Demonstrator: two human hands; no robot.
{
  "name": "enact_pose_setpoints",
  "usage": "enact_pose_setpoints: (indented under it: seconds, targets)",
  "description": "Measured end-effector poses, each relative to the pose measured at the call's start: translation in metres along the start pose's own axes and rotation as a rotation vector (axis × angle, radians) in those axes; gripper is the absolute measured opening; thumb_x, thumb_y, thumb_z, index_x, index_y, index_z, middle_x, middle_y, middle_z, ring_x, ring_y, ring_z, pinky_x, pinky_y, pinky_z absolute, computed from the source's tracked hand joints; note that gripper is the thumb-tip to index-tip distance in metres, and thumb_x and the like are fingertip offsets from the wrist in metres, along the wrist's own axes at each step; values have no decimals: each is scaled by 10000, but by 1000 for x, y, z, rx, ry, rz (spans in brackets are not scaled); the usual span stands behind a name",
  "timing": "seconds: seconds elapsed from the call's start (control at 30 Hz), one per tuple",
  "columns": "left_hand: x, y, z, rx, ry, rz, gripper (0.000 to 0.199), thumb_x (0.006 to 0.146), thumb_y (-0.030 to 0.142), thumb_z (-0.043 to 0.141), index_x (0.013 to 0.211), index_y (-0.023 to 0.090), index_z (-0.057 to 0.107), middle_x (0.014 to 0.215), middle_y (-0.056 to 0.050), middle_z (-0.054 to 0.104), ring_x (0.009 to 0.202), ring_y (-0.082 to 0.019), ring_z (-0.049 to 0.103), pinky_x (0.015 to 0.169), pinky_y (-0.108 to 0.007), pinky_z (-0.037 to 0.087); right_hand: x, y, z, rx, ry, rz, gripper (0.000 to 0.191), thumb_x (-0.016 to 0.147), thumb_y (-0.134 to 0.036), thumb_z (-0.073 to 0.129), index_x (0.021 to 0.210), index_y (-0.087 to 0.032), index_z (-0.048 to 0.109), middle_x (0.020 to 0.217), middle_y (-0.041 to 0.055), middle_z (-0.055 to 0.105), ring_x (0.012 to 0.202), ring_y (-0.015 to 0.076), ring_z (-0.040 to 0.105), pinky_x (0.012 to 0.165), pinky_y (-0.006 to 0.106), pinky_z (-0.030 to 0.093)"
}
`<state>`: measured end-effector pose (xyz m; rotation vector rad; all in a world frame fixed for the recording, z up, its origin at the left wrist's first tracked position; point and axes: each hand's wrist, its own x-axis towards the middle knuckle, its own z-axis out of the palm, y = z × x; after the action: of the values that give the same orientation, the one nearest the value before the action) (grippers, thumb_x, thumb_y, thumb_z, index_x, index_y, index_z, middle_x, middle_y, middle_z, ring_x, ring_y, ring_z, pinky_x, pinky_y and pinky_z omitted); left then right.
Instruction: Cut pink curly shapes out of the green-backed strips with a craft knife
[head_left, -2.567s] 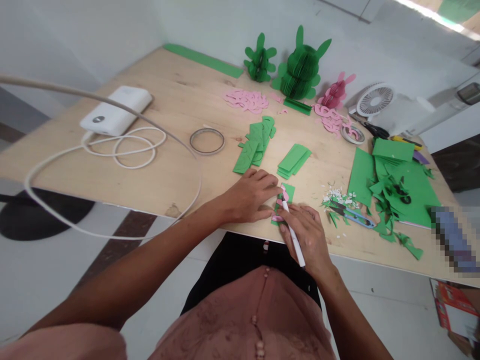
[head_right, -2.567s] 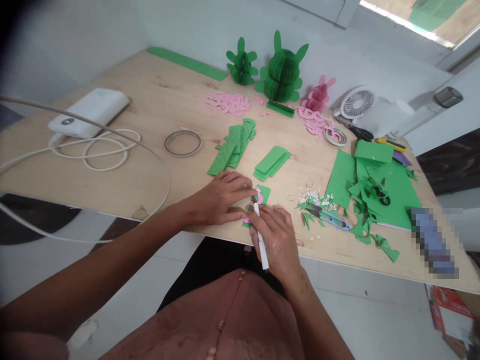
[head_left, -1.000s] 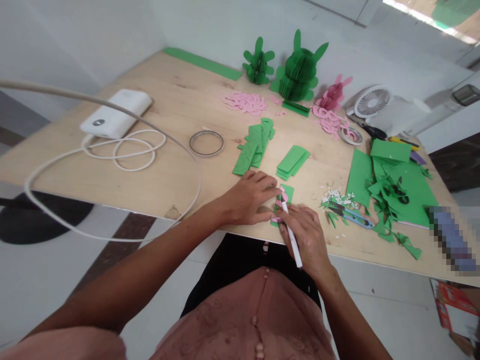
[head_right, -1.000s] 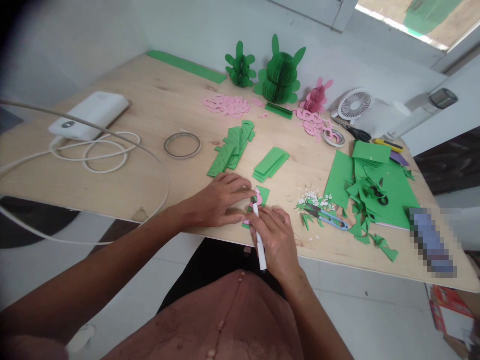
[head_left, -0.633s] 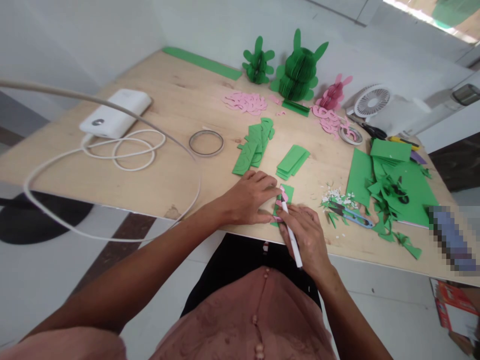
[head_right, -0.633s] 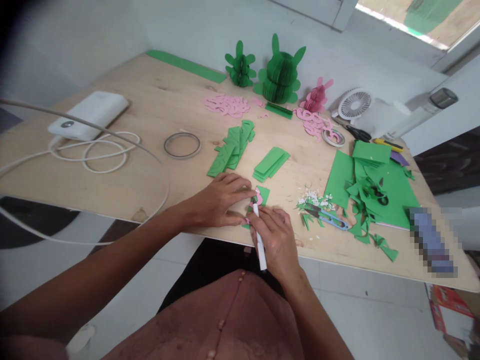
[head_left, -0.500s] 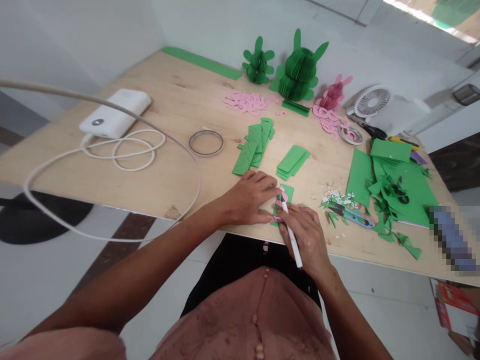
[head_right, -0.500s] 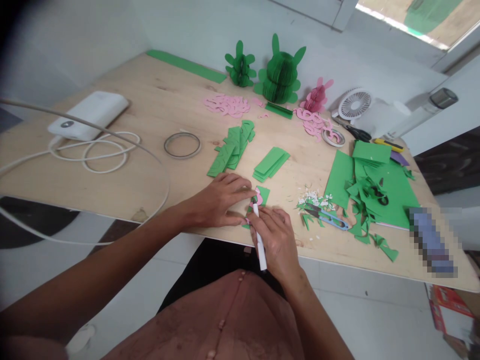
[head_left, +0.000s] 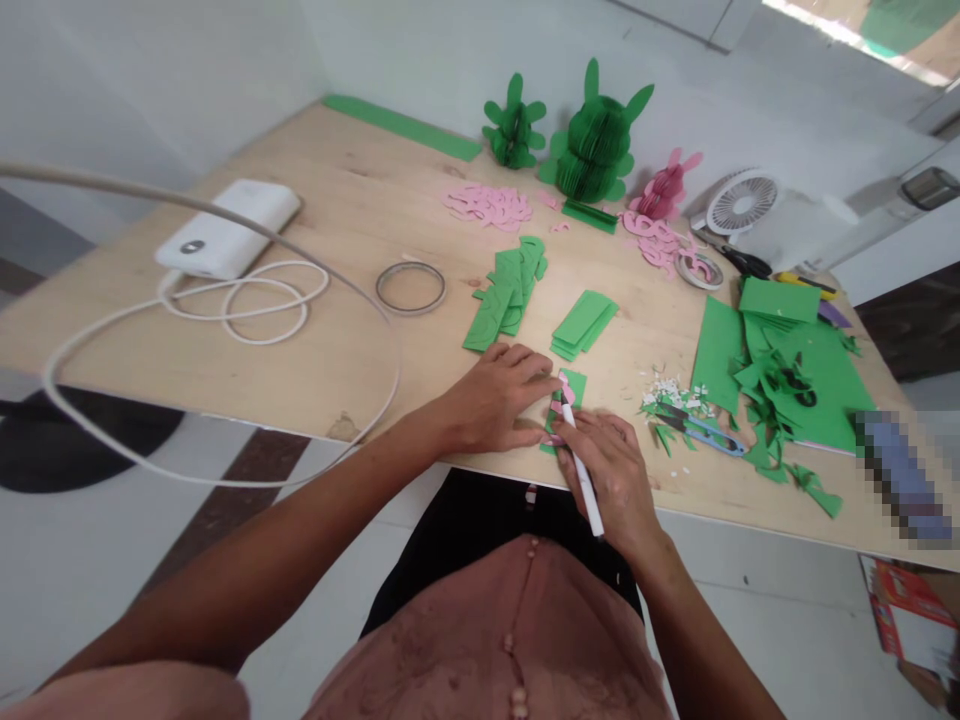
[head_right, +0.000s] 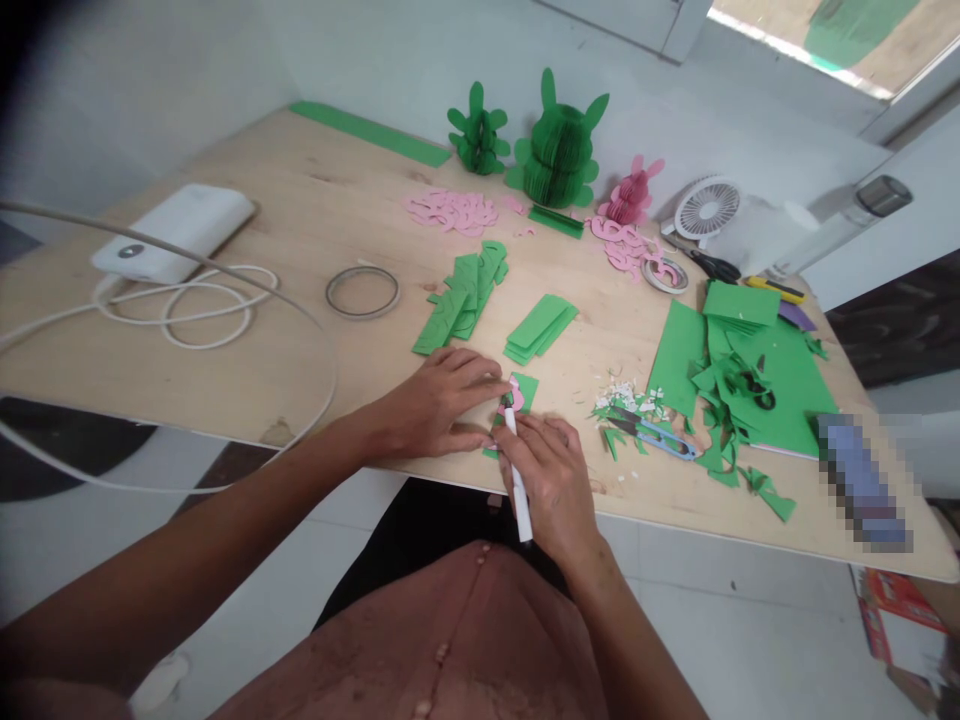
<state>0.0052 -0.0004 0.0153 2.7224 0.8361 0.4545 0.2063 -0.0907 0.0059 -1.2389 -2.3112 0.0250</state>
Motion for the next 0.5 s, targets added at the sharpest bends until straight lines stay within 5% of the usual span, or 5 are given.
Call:
enact_pose_setpoints:
  seconds: [0.5]
  targets:
    - [-1, 2, 0, -7, -8, -21, 498, 811, 427, 659, 1257, 222, 574, 1252, -99, 554, 1192, -293, 439, 1016, -438, 308, -2, 2, -7, 70, 140, 53, 349, 898, -131, 529, 1234, -220, 564, 1148, 97, 706, 1097, 234, 651, 963, 427, 448]
